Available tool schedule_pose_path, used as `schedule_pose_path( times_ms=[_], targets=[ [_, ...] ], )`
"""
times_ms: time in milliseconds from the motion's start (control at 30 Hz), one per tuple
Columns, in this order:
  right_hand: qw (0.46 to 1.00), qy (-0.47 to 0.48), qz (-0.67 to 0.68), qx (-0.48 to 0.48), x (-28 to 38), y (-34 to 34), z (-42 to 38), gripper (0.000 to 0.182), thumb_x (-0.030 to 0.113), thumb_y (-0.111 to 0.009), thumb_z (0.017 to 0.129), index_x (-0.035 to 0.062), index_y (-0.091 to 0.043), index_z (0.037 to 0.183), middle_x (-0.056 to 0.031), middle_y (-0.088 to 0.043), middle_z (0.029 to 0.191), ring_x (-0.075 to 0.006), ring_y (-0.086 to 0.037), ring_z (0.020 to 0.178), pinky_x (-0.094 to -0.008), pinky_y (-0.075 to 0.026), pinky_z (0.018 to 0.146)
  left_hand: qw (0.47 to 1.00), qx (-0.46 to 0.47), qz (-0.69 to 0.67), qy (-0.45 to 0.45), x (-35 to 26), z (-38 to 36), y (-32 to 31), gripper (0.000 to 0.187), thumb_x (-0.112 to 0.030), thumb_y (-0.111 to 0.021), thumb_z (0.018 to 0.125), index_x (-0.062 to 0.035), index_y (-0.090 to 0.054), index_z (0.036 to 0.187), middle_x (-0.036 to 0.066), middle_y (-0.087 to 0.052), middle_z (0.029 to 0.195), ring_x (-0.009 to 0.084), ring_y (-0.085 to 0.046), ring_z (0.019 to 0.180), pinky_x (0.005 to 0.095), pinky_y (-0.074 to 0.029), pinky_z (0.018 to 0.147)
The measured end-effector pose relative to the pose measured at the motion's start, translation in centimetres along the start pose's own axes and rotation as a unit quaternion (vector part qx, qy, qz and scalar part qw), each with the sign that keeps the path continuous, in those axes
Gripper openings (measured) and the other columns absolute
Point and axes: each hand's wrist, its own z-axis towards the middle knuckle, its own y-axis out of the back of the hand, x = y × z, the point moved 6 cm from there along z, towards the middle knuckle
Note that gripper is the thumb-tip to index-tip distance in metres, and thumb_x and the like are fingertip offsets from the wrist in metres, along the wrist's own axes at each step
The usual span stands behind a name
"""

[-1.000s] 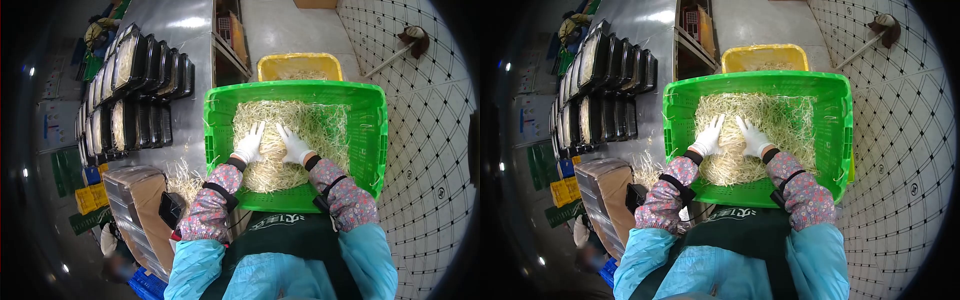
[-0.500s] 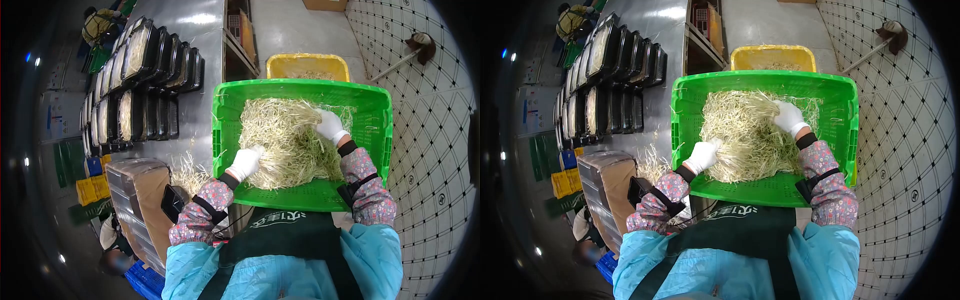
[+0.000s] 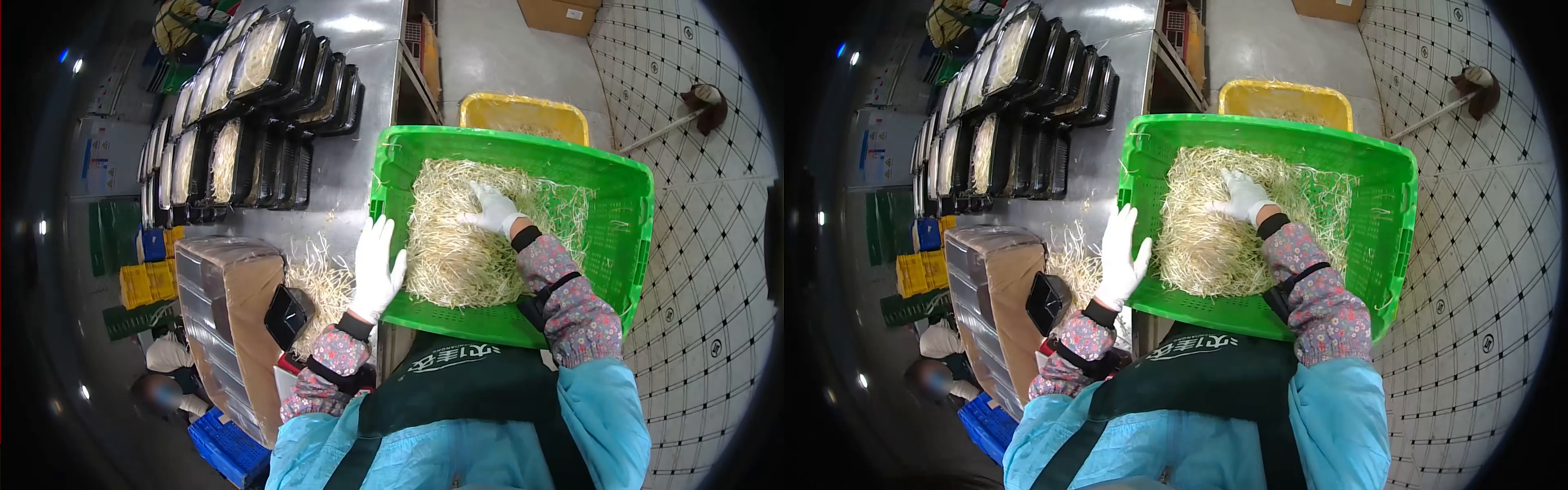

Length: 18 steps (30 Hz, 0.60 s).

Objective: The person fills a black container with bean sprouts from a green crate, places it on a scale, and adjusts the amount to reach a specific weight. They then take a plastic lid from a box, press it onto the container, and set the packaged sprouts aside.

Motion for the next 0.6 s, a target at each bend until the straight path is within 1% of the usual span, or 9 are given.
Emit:
schedule_pose_path(
  times_ms=[100,133,200,267,400,467,500,567,600],
  targets=[
    [0.999,0.027,-0.023,0.001,1.4,-3.1,-0.3,0.12,0.076,-0.064,0.073,-0.0042,-0.023,0.152,-0.0287,-0.028,0.156,-0.0384,-0.03,0.144,-0.0415,-0.029,0.117,0.984,0.148,0.086,-0.039,-0.6,-2.4,-2.6,0.057,-0.021,-0.064,0.09,-0.0029,-0.046,0.142,0.02,-0.046,0.146,0.0456,-0.03,0.142,0.06,-0.017,0.117],
    [0.998,0.04,-0.021,0.034,2.6,-4.3,-1.5,0.121,0.076,-0.065,0.073,-0.0053,-0.023,0.152,-0.0288,-0.029,0.155,-0.0394,-0.031,0.144,-0.0418,-0.029,0.117,0.982,0.159,0.064,-0.079,-0.4,-3.8,-3.8,0.053,-0.02,-0.063,0.091,-0.0032,-0.05,0.139,0.019,-0.052,0.141,0.0443,-0.036,0.139,0.0558,-0.024,0.116],
    [0.995,0.072,-0.073,0.01,5.2,-4.4,-5.1,0.127,0.076,-0.069,0.069,-0.0059,-0.02,0.152,-0.0307,-0.027,0.154,-0.0429,-0.033,0.141,-0.0453,-0.028,0.117,0.962,0.241,-0.119,-0.053,-0.6,-6.4,-4.9,0.046,-0.02,-0.063,0.091,-0.0033,-0.055,0.134,0.019,-0.058,0.134,0.0417,-0.044,0.135,0.0499,-0.033,0.114],
    [0.989,0.082,-0.127,0.009,7.0,-4.8,-8.1,0.132,0.072,-0.075,0.063,-0.0051,-0.016,0.153,-0.0306,-0.026,0.154,-0.0424,-0.033,0.141,-0.0485,-0.027,0.116,0.969,0.213,-0.106,-0.066,-1.6,-7.0,-3.2,0.04,-0.017,-0.064,0.092,-0.0039,-0.059,0.129,0.018,-0.061,0.13,0.0393,-0.05,0.13,0.0445,-0.039,0.11],
    [0.962,0.079,-0.262,-0.015,10.6,-5.7,-11.1,0.137,0.065,-0.082,0.058,-0.0028,-0.012,0.154,-0.0302,-0.027,0.153,-0.0426,-0.033,0.14,-0.0504,-0.026,0.115,0.977,0.099,-0.171,0.084,0.3,-7.5,1.1,0.032,-0.01,-0.066,0.091,-0.0044,-0.065,0.122,0.016,-0.064,0.126,0.0338,-0.054,0.127,0.0412,-0.041,0.109],
    [0.945,0.053,-0.316,-0.058,10.8,-6.7,-10.4,0.137,0.056,-0.086,0.056,-0.0007,-0.011,0.155,-0.0295,-0.033,0.15,-0.0402,-0.037,0.138,-0.047,-0.029,0.115,0.97,0.05,-0.199,0.133,1.5,-7.7,3.3,0.03,-0.009,-0.065,0.092,-0.0042,-0.066,0.121,0.015,-0.065,0.125,0.032,-0.056,0.125,0.0402,-0.041,0.108],
    [0.944,0.056,-0.319,-0.06,10.0,-7.3,-9.1,0.137,0.056,-0.086,0.056,-0.0007,-0.011,0.155,-0.0295,-0.033,0.15,-0.0402,-0.037,0.138,-0.047,-0.029,0.115,0.968,0.019,-0.194,0.158,2.5,-8.4,3.8,0.03,-0.009,-0.064,0.092,-0.0041,-0.065,0.121,0.014,-0.065,0.125,0.0316,-0.057,0.124,0.0398,-0.042,0.108],
    [0.991,0.01,-0.13,-0.013,6.8,-7.1,-5.4,0.133,0.048,-0.087,0.058,0.0006,-0.01,0.156,-0.0284,-0.037,0.147,-0.0378,-0.038,0.138,-0.0447,-0.032,0.113,0.968,-0.044,-0.177,0.175,4.0,-9.4,6.6,0.029,-0.006,-0.061,0.093,-0.0027,-0.065,0.121,0.014,-0.065,0.123,0.0293,-0.058,0.121,0.0384,-0.042,0.107],
    [0.991,0.015,-0.134,-0.014,6.6,-5.7,-4.2,0.133,0.048,-0.087,0.058,0.0006,-0.01,0.156,-0.0284,-0.037,0.147,-0.0378,-0.038,0.138,-0.0447,-0.032,0.113,0.963,-0.067,-0.173,0.194,5.1,-10.2,8.1,0.029,-0.005,-0.06,0.093,-0.0024,-0.065,0.122,0.014,-0.065,0.123,0.0283,-0.059,0.12,0.0381,-0.042,0.107]
  ],
)
